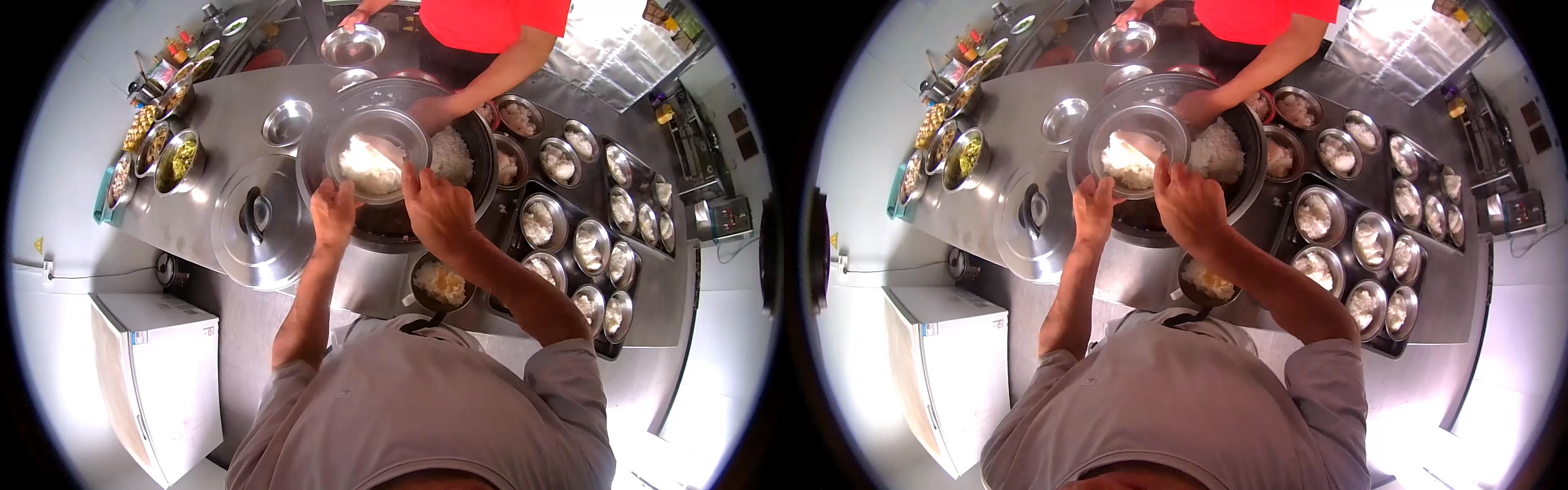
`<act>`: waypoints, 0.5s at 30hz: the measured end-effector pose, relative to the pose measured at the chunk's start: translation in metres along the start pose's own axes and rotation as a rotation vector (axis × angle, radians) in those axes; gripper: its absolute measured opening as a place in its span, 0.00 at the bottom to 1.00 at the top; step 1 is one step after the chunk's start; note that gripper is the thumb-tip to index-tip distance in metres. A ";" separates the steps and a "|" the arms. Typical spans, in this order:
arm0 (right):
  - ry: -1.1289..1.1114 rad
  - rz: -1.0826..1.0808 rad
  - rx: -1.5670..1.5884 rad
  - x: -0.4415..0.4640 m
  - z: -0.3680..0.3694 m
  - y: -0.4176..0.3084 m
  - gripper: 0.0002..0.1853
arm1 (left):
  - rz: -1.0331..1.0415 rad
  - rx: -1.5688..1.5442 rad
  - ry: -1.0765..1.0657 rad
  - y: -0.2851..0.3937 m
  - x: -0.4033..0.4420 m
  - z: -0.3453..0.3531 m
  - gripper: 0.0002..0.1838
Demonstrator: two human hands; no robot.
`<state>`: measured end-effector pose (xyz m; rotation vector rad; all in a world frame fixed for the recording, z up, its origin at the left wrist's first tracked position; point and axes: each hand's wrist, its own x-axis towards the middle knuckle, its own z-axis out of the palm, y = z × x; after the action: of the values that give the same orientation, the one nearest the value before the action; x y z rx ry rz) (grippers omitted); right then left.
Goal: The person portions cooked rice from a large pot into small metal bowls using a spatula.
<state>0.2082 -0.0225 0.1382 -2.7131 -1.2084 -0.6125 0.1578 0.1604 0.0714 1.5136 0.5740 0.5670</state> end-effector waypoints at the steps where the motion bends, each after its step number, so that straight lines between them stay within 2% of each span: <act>1: 0.027 -0.030 -0.034 -0.005 -0.002 -0.002 0.24 | -0.013 -0.044 0.000 0.000 -0.001 0.000 0.11; 2: 0.023 -0.028 -0.032 -0.010 -0.002 -0.005 0.24 | -0.018 -0.042 -0.001 -0.003 0.000 -0.004 0.11; 4: -0.022 -0.051 -0.062 -0.017 -0.004 -0.009 0.25 | 0.006 0.177 -0.033 -0.005 0.003 -0.010 0.15; 7: -0.095 -0.110 -0.080 -0.026 0.002 -0.009 0.24 | 0.050 0.009 -0.065 -0.005 -0.005 -0.003 0.14; 11: -0.168 -0.179 -0.174 -0.040 0.004 -0.001 0.22 | 0.025 0.158 -0.109 -0.024 -0.006 -0.005 0.13; 13: -0.257 -0.086 0.001 -0.038 -0.001 0.007 0.19 | -0.020 0.068 -0.116 -0.014 -0.014 -0.002 0.13; 15: -0.230 -0.024 0.114 -0.036 -0.017 0.024 0.17 | -0.027 0.076 -0.136 -0.005 -0.014 -0.001 0.13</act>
<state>0.1989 -0.0679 0.1412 -2.7330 -1.2828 -0.2286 0.1463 0.1521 0.0666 1.6006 0.5153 0.4216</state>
